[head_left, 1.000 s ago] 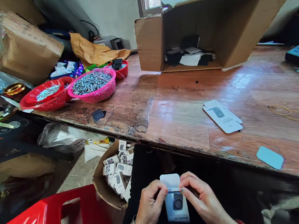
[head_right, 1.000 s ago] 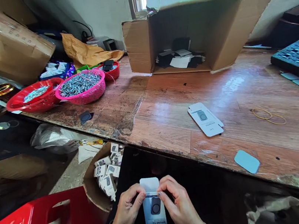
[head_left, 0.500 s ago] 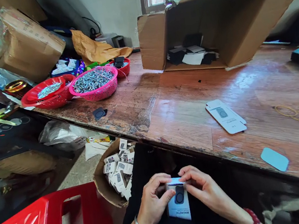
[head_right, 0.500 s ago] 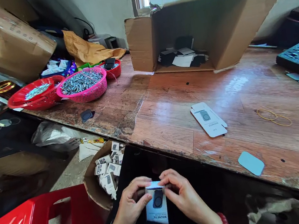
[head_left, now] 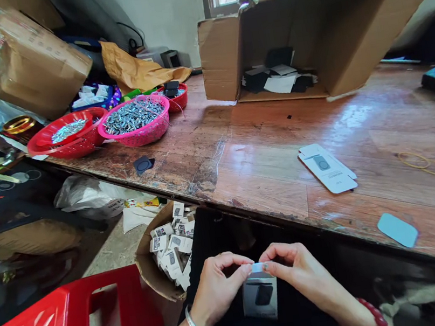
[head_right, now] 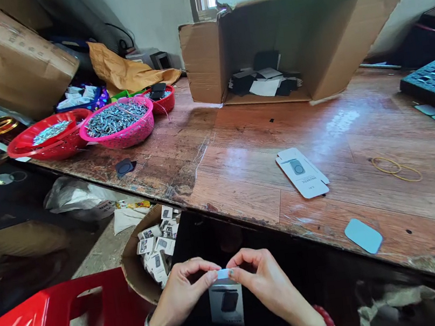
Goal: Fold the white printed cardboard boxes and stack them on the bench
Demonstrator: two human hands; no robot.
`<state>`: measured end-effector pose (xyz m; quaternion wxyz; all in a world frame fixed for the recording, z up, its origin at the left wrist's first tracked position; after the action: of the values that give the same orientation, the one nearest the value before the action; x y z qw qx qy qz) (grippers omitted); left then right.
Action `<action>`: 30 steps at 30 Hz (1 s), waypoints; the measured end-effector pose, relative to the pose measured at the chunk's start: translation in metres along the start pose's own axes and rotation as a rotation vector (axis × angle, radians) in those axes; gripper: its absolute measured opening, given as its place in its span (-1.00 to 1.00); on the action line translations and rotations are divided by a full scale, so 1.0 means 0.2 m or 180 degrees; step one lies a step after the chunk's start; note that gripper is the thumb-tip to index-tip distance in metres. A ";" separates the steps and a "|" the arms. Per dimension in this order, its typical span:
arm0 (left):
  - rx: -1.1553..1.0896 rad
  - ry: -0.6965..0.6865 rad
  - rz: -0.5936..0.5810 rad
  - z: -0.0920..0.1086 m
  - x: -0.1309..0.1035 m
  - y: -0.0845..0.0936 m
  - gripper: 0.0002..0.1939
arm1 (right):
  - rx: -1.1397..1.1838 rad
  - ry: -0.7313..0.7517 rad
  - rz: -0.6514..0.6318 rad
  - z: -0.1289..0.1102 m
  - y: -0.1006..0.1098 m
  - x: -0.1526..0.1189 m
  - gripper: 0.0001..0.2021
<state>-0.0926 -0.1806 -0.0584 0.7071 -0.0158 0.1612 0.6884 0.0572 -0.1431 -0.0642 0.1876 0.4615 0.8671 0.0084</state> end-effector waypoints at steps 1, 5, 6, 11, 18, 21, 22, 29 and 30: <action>-0.0012 -0.0037 -0.0016 -0.01 0.00 0.00 -0.84 | -0.0011 0.0002 0.0001 0.00 0.00 0.00 -0.81; -0.0045 -0.0500 -0.0178 -0.01 -0.02 -0.01 -0.82 | -0.0131 0.0293 0.0035 -0.02 0.00 -0.03 -0.80; -0.0022 -0.0638 -0.0229 -0.01 -0.03 -0.01 -0.81 | -0.0127 0.0345 0.0043 -0.02 0.00 -0.04 -0.80; 0.0171 -0.1055 -0.0083 -0.02 -0.08 -0.01 -0.81 | -0.0123 0.0520 0.0115 0.00 -0.02 -0.08 -0.77; -0.0128 -0.0774 0.0162 -0.11 -0.08 -0.03 -0.92 | 0.0251 0.0728 0.0286 0.07 -0.03 -0.11 -0.81; -0.0348 -0.0712 -0.0006 -0.14 -0.08 -0.07 -0.93 | 0.0138 0.0936 0.0350 0.06 -0.03 -0.11 -0.92; -0.0409 -0.0704 -0.0044 -0.15 -0.07 -0.08 -0.93 | 0.0107 0.0971 0.0365 0.06 -0.03 -0.11 -0.92; -0.0270 -0.0295 0.0064 -0.20 -0.06 -0.10 -0.82 | -0.0088 0.1086 0.0529 0.07 -0.06 -0.10 -0.90; -0.0252 -0.0208 0.0130 -0.22 -0.06 -0.10 -0.81 | -0.0102 0.1088 0.0627 0.08 -0.07 -0.09 -0.87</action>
<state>-0.0821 -0.2037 -0.1009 0.6966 -0.0180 0.1109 0.7086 0.0608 -0.1687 -0.0764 0.0433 0.5329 0.8367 0.1187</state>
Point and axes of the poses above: each hand's wrist, its own x-axis towards the middle knuckle, its own y-axis out of the back of the hand, z = x × y, the point moved 8 cm from there along x, towards the middle knuckle, and after that the axes turned 3 degrees about -x, right-handed, at the moved point
